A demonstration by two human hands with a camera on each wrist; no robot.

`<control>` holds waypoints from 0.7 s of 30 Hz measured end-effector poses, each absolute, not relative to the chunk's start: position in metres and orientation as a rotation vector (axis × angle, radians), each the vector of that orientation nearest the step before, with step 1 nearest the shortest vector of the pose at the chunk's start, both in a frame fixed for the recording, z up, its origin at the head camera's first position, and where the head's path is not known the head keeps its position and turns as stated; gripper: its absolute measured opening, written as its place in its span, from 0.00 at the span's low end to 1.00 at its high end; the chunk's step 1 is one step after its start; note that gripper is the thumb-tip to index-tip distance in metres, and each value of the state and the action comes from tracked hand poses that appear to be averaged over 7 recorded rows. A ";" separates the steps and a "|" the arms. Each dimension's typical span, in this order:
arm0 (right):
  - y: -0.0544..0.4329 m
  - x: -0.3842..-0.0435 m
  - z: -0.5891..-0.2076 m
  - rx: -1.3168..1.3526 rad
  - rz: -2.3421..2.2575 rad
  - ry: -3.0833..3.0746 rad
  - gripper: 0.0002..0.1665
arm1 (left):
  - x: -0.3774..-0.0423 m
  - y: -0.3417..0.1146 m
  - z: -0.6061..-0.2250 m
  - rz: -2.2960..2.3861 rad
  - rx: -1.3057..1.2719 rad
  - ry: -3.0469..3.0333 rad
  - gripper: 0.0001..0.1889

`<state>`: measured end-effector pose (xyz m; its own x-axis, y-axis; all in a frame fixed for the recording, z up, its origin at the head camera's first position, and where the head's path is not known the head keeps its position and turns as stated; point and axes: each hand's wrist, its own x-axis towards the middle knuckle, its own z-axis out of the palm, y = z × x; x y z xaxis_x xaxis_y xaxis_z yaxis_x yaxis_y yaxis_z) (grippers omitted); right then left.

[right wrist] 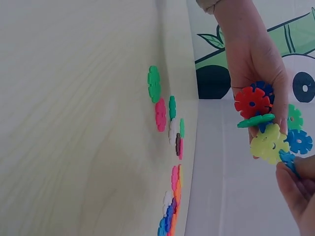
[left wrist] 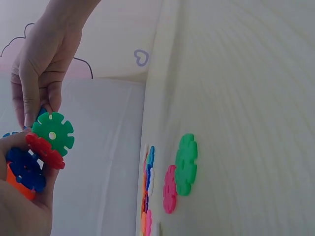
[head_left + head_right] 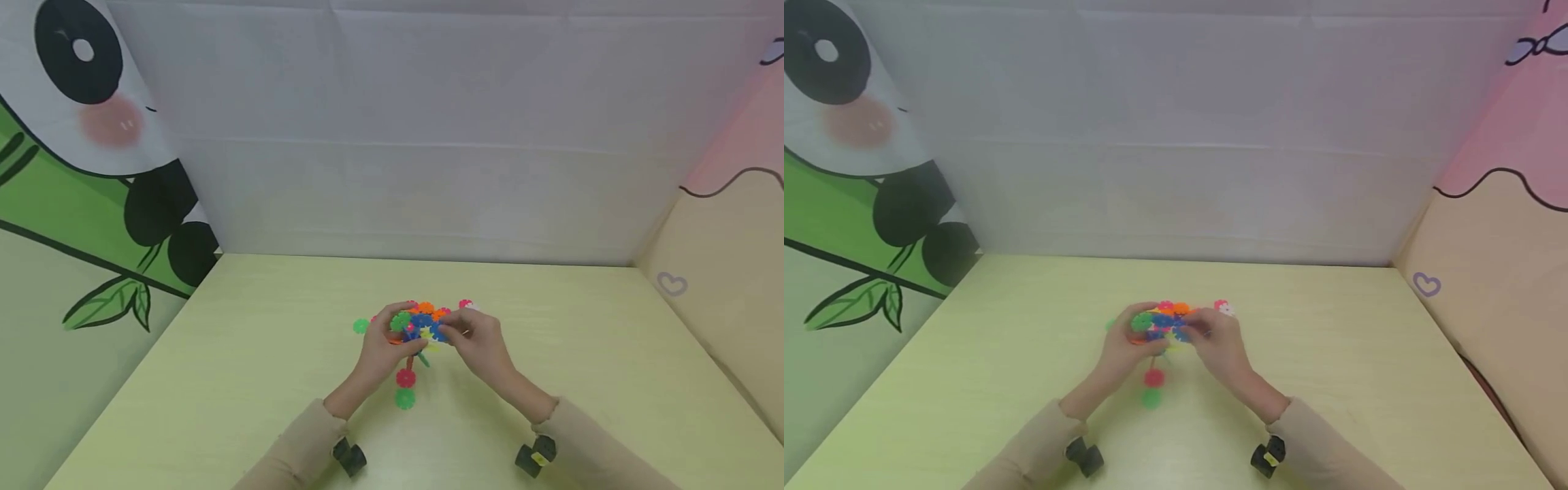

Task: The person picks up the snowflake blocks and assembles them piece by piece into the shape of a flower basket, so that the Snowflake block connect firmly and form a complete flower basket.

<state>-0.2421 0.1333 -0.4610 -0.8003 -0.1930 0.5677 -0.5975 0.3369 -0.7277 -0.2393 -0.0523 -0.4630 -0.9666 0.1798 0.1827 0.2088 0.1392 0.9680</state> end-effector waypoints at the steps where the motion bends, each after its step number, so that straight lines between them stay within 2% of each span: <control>1: 0.131 -0.239 -0.463 0.689 1.448 -2.214 0.05 | -0.238 -0.053 -0.464 -2.018 -0.394 -2.347 0.30; 6: 0.123 -0.227 -0.471 0.673 1.360 -2.204 0.05 | -0.231 -0.056 -0.468 -2.018 -0.359 -2.361 0.30; 11: 0.125 -0.232 -0.471 0.646 1.503 -2.275 0.04 | -0.232 -0.060 -0.468 -1.906 -0.401 -2.483 0.31; 16: 0.134 -0.239 -0.471 0.684 1.585 -2.425 0.07 | -0.232 -0.072 -0.465 -1.724 -0.727 -2.687 0.35; 21: 0.140 -0.249 -0.470 0.768 1.621 -2.539 0.09 | -0.235 -0.078 -0.463 -1.567 -1.012 -2.707 0.31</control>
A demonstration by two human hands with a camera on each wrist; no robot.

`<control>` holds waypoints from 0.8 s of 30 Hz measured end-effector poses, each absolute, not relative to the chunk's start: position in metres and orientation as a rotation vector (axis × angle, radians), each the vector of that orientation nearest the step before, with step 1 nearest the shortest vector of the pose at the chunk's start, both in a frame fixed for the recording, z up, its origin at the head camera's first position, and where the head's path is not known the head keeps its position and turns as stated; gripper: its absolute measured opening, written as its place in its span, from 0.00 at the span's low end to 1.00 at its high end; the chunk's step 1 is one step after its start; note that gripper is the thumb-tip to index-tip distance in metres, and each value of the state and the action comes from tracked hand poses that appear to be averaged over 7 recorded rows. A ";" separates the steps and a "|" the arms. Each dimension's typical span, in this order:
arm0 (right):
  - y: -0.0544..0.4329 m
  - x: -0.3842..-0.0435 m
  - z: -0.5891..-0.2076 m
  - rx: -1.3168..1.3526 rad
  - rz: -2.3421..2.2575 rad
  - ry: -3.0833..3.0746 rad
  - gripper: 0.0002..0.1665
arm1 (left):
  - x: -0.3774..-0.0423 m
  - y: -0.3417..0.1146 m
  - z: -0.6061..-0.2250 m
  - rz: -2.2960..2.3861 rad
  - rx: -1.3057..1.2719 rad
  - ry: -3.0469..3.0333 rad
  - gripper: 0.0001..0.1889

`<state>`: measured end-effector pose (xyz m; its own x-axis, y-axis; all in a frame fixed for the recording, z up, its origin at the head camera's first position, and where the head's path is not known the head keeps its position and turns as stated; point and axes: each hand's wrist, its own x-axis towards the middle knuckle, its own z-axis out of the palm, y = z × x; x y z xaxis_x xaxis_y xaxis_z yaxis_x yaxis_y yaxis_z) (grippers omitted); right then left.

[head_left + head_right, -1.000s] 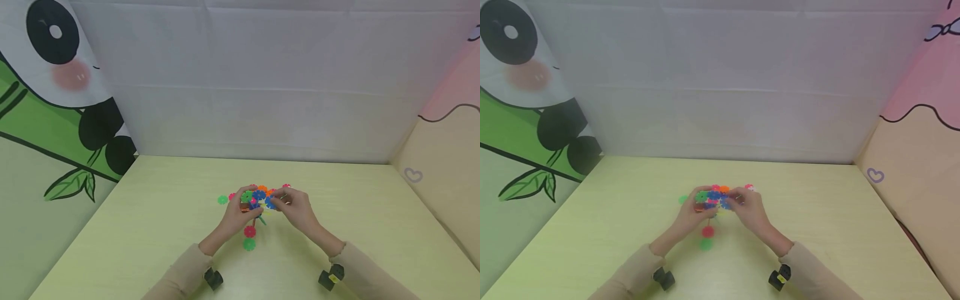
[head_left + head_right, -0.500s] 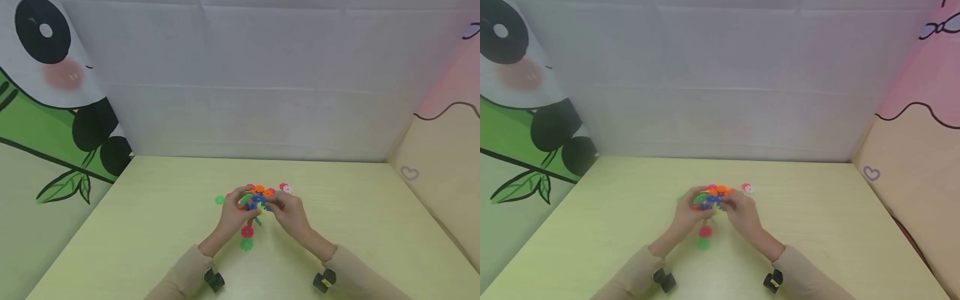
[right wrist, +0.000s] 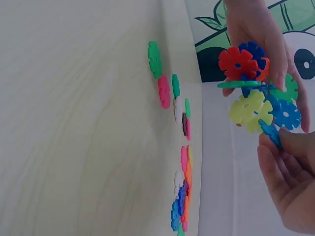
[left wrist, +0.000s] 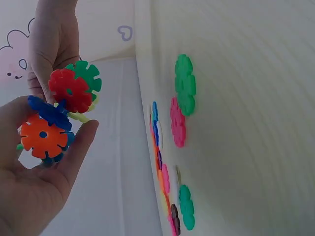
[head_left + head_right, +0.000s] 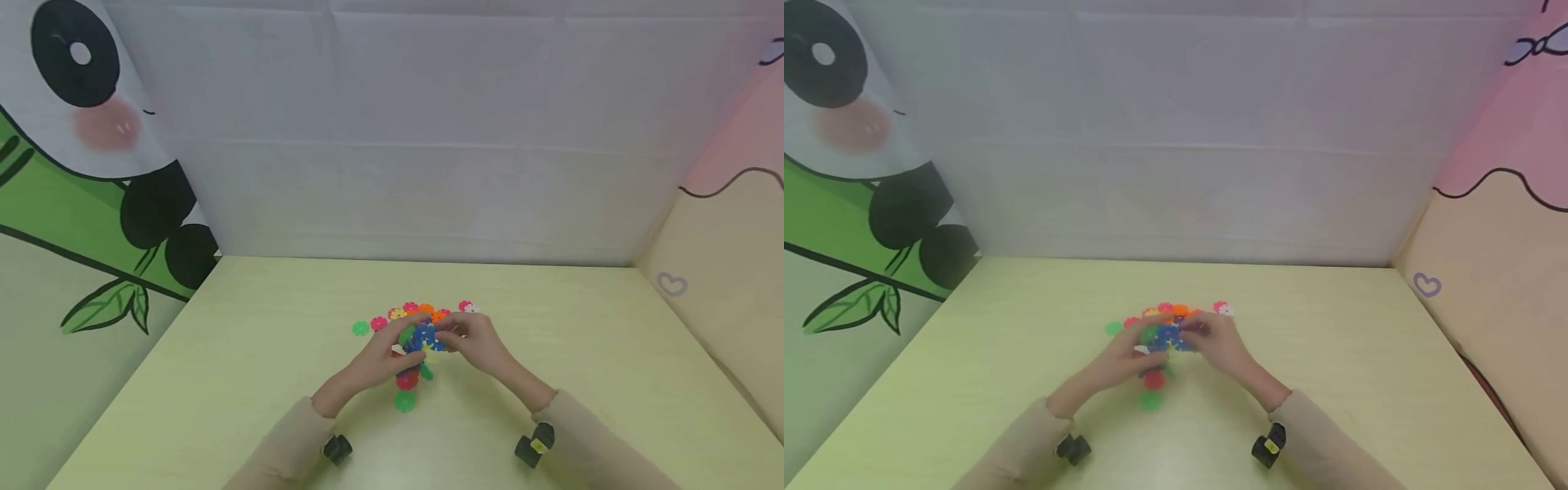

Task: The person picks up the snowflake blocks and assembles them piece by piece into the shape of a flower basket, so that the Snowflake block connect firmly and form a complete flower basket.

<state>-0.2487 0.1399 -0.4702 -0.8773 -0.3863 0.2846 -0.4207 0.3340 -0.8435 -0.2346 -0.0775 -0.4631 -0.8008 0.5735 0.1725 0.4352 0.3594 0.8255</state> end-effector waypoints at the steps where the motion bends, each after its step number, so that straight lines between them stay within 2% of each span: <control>1: 0.141 -0.251 -0.471 0.796 1.638 -2.549 0.09 | -0.236 -0.077 -0.464 1.429 0.928 2.470 0.29; 6: 0.147 -0.270 -0.473 0.837 1.712 -2.631 0.13 | -0.242 -0.079 -0.474 1.449 0.774 2.551 0.23; 11: 0.167 -0.304 -0.483 0.628 1.510 -2.743 0.13 | -0.246 -0.084 -0.478 1.493 0.595 2.599 0.22; 17: 0.196 -0.342 -0.514 0.475 1.298 -2.826 0.16 | -0.246 -0.088 -0.476 1.521 0.584 2.567 0.22; 21: 0.202 -0.353 -0.525 0.382 1.306 -2.927 0.24 | -0.246 -0.088 -0.476 1.531 0.550 2.543 0.23; 24: 0.200 -0.358 -0.529 0.313 1.303 -2.991 0.25 | -0.246 -0.087 -0.475 1.547 0.525 2.526 0.23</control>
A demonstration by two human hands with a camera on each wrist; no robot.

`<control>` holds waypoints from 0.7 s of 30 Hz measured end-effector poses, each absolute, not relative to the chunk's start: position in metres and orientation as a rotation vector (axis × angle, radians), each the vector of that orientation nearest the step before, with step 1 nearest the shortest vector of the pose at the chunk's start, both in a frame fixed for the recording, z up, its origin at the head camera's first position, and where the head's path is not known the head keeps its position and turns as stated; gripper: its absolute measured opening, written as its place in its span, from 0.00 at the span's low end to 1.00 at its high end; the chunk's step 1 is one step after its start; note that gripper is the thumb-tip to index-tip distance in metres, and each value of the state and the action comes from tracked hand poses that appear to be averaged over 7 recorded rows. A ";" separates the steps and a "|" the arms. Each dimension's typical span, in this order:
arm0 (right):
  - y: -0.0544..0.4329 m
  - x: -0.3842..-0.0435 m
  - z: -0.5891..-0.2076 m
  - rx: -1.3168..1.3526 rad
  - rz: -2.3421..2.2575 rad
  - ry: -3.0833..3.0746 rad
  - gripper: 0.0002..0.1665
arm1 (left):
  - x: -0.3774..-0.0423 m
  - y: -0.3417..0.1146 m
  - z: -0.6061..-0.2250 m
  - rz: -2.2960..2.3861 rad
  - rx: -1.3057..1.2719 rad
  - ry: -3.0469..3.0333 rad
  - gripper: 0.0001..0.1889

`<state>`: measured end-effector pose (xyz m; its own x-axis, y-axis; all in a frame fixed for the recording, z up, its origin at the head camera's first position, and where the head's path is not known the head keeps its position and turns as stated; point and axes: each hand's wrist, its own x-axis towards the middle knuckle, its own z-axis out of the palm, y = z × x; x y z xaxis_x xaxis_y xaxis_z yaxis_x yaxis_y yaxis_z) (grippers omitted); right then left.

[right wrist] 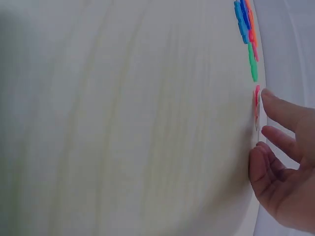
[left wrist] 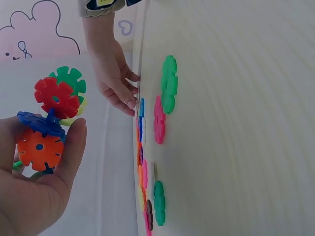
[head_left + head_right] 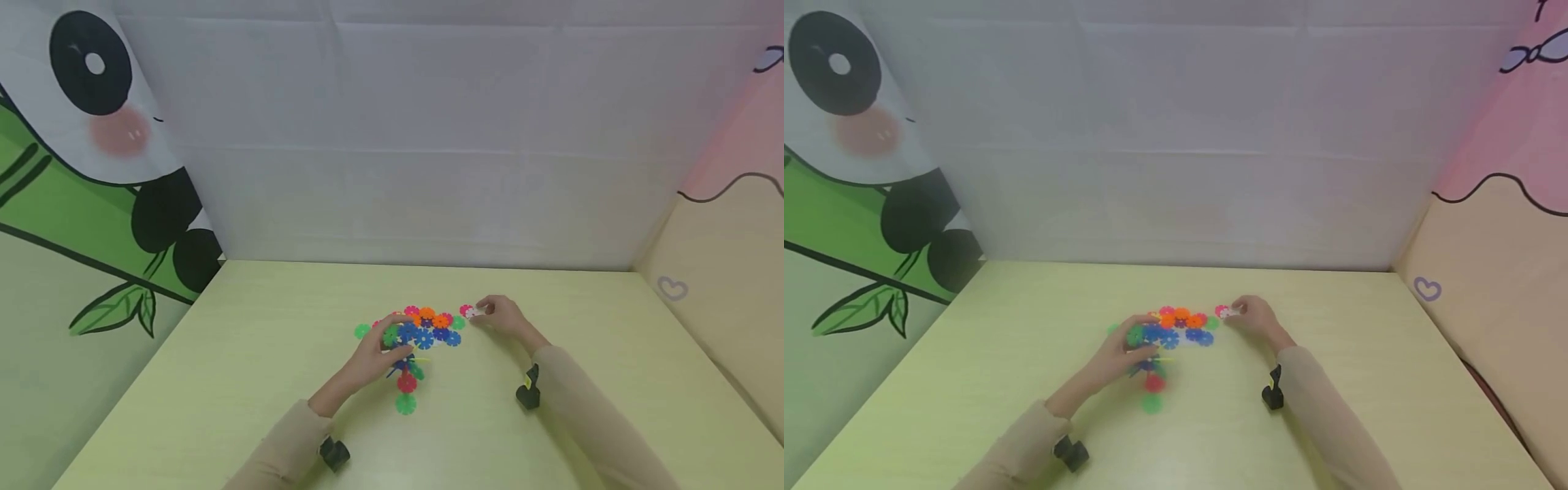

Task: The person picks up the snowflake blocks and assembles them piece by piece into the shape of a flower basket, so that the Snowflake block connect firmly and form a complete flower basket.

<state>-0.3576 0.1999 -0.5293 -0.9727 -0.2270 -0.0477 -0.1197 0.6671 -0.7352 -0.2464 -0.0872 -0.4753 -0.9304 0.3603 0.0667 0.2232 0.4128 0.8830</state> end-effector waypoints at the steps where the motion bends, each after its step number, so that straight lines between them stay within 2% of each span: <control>1: 0.199 -0.358 -0.530 -0.276 -1.178 2.746 0.24 | -0.246 -0.086 -0.475 1.550 0.525 2.523 0.23; 13: 0.194 -0.351 -0.528 -0.287 -1.250 2.798 0.12 | -0.246 -0.079 -0.470 1.583 0.505 2.465 0.24; 16: 0.191 -0.335 -0.516 -0.306 -1.387 2.756 0.10 | -0.246 -0.077 -0.468 1.627 0.446 2.456 0.25; 21: 0.176 -0.290 -0.484 -0.349 -1.719 2.543 0.15 | -0.249 -0.073 -0.466 1.776 0.394 2.405 0.26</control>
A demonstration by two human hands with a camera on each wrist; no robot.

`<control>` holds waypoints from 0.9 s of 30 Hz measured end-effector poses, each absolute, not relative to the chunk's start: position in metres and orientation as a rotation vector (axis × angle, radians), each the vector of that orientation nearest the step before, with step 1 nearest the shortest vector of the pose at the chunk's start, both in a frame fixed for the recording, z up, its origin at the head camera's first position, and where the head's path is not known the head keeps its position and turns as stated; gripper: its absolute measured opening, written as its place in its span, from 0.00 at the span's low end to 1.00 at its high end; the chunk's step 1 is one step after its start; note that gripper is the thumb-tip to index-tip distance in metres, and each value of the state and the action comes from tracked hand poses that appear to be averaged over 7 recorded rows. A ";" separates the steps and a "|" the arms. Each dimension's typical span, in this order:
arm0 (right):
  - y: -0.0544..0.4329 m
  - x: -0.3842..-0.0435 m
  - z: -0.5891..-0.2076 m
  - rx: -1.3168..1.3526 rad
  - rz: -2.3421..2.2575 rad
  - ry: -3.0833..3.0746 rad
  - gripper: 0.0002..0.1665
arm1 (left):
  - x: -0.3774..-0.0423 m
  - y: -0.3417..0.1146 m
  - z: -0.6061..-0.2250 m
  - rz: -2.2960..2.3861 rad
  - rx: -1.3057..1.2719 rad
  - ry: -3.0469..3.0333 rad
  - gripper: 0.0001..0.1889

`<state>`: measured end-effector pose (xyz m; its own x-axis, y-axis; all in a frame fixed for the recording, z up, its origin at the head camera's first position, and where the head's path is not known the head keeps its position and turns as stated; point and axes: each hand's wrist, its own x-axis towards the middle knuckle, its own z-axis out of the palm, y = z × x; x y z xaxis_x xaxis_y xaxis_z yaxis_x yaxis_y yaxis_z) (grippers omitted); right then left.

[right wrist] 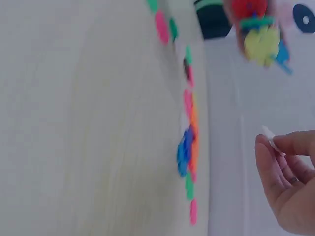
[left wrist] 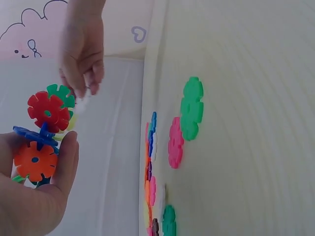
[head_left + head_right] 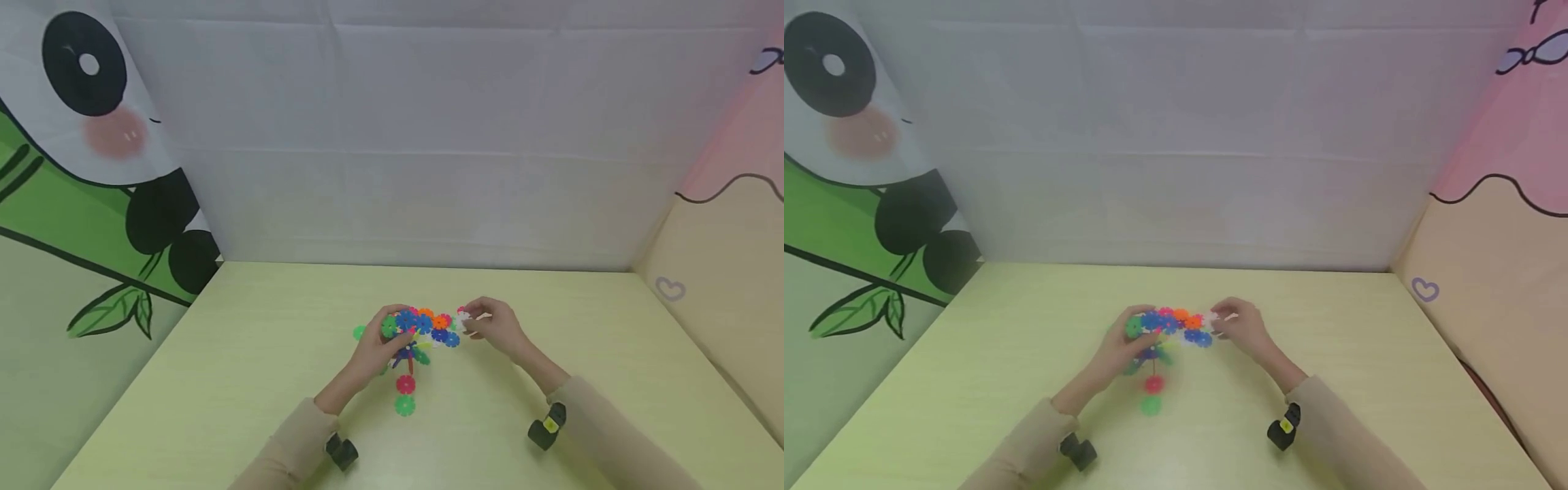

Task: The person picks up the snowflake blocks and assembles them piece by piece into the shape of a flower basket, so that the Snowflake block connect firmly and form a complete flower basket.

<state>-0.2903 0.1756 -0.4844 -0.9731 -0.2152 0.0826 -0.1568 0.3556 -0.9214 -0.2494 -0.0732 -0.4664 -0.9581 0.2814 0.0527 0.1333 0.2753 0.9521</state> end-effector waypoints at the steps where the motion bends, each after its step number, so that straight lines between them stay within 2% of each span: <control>1: 0.171 -0.281 -0.479 -0.362 -1.766 2.498 0.16 | -0.250 -0.072 -0.467 1.804 0.382 2.398 0.25; 4: 0.160 -0.259 -0.466 -0.404 -1.853 2.419 0.16 | -0.251 -0.070 -0.468 1.863 0.341 2.394 0.25; 8: 0.149 -0.248 -0.462 -0.384 -1.907 2.408 0.16 | -0.250 -0.065 -0.469 1.913 0.299 2.399 0.26; 27: 0.132 -0.257 -0.482 -0.304 -1.980 2.528 0.13 | -0.257 -0.053 -0.480 1.937 0.423 2.531 0.23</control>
